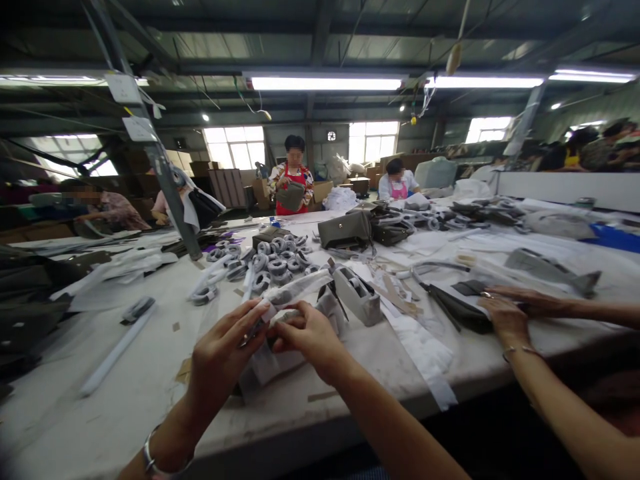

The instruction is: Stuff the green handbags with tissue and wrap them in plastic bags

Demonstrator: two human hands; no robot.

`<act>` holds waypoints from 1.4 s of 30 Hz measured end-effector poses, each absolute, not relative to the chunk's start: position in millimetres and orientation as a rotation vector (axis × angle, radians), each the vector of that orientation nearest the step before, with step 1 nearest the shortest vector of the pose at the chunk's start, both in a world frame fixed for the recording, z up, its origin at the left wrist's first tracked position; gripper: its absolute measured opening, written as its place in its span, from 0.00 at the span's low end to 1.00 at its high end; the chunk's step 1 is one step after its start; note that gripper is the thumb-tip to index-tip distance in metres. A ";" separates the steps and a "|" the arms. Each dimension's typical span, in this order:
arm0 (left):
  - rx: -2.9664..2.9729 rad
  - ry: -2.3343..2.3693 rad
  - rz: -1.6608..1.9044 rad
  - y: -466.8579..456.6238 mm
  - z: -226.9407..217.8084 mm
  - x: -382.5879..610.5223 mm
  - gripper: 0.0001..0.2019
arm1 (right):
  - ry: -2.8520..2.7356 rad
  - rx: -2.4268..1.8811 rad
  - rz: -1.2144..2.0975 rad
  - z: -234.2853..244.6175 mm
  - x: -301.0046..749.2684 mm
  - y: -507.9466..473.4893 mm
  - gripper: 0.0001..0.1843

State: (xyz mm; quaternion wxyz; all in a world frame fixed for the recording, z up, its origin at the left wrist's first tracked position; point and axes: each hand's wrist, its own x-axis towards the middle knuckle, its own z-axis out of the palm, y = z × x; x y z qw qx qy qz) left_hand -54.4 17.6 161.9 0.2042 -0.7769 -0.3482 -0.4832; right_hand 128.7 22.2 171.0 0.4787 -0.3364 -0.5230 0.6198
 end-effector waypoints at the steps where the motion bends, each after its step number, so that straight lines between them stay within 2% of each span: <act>1: -2.174 -0.985 -1.367 16.7 162.9 -53.0 0.21 | -1.234 -0.800 1.557 170.8 128.6 23.0 0.25; 11: -2.234 -1.241 -1.552 7.3 173.0 -46.8 0.17 | -1.128 -0.690 1.344 159.2 107.7 25.3 0.16; 18: -2.255 -1.228 -1.528 4.1 168.6 -37.8 0.17 | -1.103 -0.841 1.297 147.0 95.7 36.9 0.10; 21: -2.248 -1.222 -1.537 2.9 170.3 -37.7 0.17 | -1.194 -0.897 1.326 146.8 99.3 39.8 0.13; 24: -2.218 -1.310 -1.575 3.9 173.4 -41.7 0.17 | -1.222 -0.750 1.420 151.5 108.3 30.6 0.13; 30: -2.181 -1.324 -1.587 5.2 171.8 -37.2 0.17 | -0.775 -0.504 1.835 170.5 115.8 7.6 0.16; 39: -2.253 -1.228 -1.587 -18.7 168.8 -38.9 0.18 | -0.731 -0.655 1.745 180.1 111.6 23.4 0.18; 42: -2.121 -1.530 -1.692 -20.1 151.6 -79.2 0.16 | -0.784 -0.692 1.766 174.3 120.3 28.5 0.20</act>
